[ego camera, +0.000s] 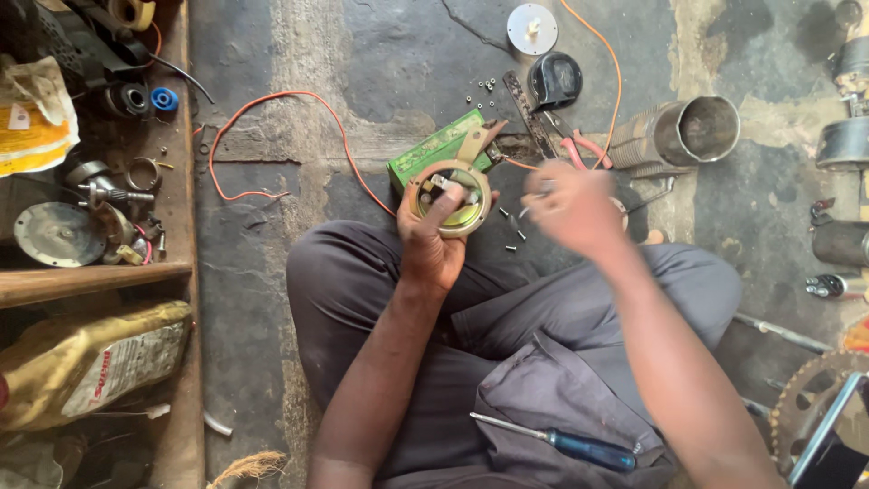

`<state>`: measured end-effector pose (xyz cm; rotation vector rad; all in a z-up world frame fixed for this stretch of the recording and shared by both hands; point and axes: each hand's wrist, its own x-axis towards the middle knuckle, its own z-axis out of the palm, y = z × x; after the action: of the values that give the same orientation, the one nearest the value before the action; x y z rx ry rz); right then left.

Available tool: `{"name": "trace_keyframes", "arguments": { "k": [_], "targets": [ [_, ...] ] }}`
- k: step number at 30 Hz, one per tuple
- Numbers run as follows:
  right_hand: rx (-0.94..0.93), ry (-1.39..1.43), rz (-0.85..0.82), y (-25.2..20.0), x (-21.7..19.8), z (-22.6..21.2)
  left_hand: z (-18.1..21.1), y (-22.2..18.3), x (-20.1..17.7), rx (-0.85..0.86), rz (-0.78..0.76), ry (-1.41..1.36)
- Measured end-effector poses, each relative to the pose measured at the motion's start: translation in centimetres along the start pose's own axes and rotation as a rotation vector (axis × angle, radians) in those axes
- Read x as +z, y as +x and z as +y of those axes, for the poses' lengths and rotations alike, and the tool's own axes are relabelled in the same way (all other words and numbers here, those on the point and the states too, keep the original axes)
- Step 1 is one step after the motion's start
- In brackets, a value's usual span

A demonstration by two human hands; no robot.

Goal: The person sits on the floor and uses a wrench and screwdriver to tighten bolts on a circular electrical component. They then connect a wire to the component and test it against a green battery, producing a spark. Finally, they attach a black plastic cover to the component.

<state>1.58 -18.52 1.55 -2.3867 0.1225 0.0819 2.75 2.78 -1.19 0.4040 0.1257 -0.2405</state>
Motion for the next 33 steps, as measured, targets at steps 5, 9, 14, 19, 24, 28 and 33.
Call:
{"name": "trace_keyframes", "arguments": {
  "k": [5, 9, 14, 19, 24, 28, 33],
  "targets": [
    [0.215, 0.964, 0.171, -1.0, -3.9, 2.1, -0.9, 0.4, 0.1, -0.014, 0.091, 0.013],
    [0.317, 1.295, 0.134, -0.7, -3.6, 3.8, -2.0, 0.6, 0.0, 0.017, 0.089, 0.118],
    [0.394, 1.276, -0.065, -0.8, -2.5, 2.3, -3.1, 0.6, -0.2, 0.048, 0.131, 0.284],
    [0.402, 1.226, -0.184, -1.3, -1.6, 0.3, -3.8, 0.6, -0.5, 0.089, 0.153, 0.446],
    [0.276, 1.012, -0.135, -1.7, -0.7, -0.7, -3.9, 0.4, -0.3, 0.1, 0.16, 0.467],
    [0.184, 0.639, -0.069, -2.4, 0.0, -2.0, -3.6, 0.2, 0.4, 0.044, 0.133, 0.407],
    [-0.185, 0.277, 0.124, -2.7, -0.2, -4.0, -3.3, 0.1, 0.8, 0.032, 0.122, 0.443]
  ]
}}
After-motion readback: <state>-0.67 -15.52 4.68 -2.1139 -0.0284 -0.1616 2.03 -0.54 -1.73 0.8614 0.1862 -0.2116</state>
